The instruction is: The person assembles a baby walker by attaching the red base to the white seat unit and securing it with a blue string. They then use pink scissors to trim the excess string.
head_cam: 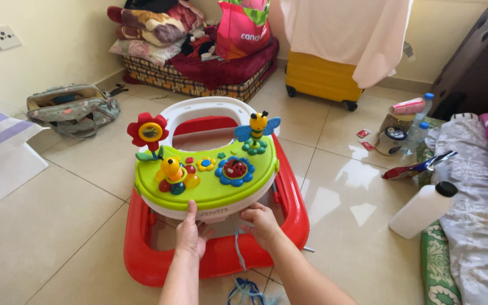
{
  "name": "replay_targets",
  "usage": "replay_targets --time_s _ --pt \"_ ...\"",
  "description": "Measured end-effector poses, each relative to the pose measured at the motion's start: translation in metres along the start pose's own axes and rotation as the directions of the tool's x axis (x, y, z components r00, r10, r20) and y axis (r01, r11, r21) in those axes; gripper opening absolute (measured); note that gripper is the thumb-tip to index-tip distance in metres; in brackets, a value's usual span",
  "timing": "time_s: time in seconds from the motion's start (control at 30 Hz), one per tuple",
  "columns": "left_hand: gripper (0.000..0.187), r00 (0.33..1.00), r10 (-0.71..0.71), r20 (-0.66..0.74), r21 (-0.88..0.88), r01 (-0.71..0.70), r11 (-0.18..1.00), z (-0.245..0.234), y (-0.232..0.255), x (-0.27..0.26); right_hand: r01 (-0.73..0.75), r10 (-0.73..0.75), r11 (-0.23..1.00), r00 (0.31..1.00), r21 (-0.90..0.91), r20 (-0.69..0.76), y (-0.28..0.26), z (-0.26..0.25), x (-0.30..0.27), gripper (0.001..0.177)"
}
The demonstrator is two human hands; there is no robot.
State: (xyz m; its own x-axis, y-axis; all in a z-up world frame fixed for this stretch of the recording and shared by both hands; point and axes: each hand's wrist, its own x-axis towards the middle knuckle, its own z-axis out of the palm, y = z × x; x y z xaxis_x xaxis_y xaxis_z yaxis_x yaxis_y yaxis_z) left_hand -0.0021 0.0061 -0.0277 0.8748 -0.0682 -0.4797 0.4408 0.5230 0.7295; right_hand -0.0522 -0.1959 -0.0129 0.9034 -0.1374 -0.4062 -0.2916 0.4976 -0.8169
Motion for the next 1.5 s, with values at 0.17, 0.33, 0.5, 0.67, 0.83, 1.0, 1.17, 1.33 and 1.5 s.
replay_targets --time_s 0.17,0.33,0.5,0.67,0.83,1.0,1.17,1.33,1.5 --pt "0.086 1.0 0.015 -0.009 -0.061 -0.015 0.998 0.005 0.005 0.003 0.059 -0.064 0.988 0.998 -0.141 -0.028 -0.001 0.003 -0.003 0.051" --pt "0.074 0.998 0.07 -0.008 -0.119 -0.07 0.99 0.019 0.022 -0.018 0.213 -0.234 0.773 0.971 -0.597 0.044 0.042 0.009 -0.029 0.099" --pt "0.062 0.992 0.122 0.015 -0.156 -0.118 0.981 0.035 0.042 -0.055 0.425 -0.411 0.357 0.871 -0.832 0.269 0.086 0.001 -0.042 0.102" --pt "0.056 0.975 0.195 0.107 -0.154 -0.178 0.972 0.045 0.072 -0.093 0.413 -0.384 0.424 0.888 -0.806 0.254 0.092 -0.005 -0.047 0.112" --pt "0.05 0.949 0.265 0.173 -0.13 -0.245 0.961 0.063 0.105 -0.111 0.33 -0.325 0.481 0.928 -0.812 0.184 0.081 -0.007 -0.053 0.111" --pt "0.045 0.947 0.245 0.207 -0.066 -0.237 0.969 0.065 0.099 -0.122 0.277 -0.329 0.53 0.938 -0.801 0.107 0.075 -0.018 -0.044 0.104" --pt "0.041 0.912 0.328 0.246 0.013 -0.341 0.94 0.055 0.098 -0.117 0.205 -0.292 0.782 0.955 -0.589 -0.055 0.046 -0.005 -0.035 0.062" --pt "0.04 0.906 0.357 0.226 0.05 -0.377 0.925 0.05 0.108 -0.114 0.244 -0.238 0.962 0.969 -0.121 0.064 -0.015 0.036 -0.058 0.054" --pt "0.041 0.904 0.364 0.223 0.086 -0.39 0.917 0.052 0.109 -0.118 0.302 -0.304 0.952 0.932 0.042 0.199 -0.051 0.074 -0.061 0.038"
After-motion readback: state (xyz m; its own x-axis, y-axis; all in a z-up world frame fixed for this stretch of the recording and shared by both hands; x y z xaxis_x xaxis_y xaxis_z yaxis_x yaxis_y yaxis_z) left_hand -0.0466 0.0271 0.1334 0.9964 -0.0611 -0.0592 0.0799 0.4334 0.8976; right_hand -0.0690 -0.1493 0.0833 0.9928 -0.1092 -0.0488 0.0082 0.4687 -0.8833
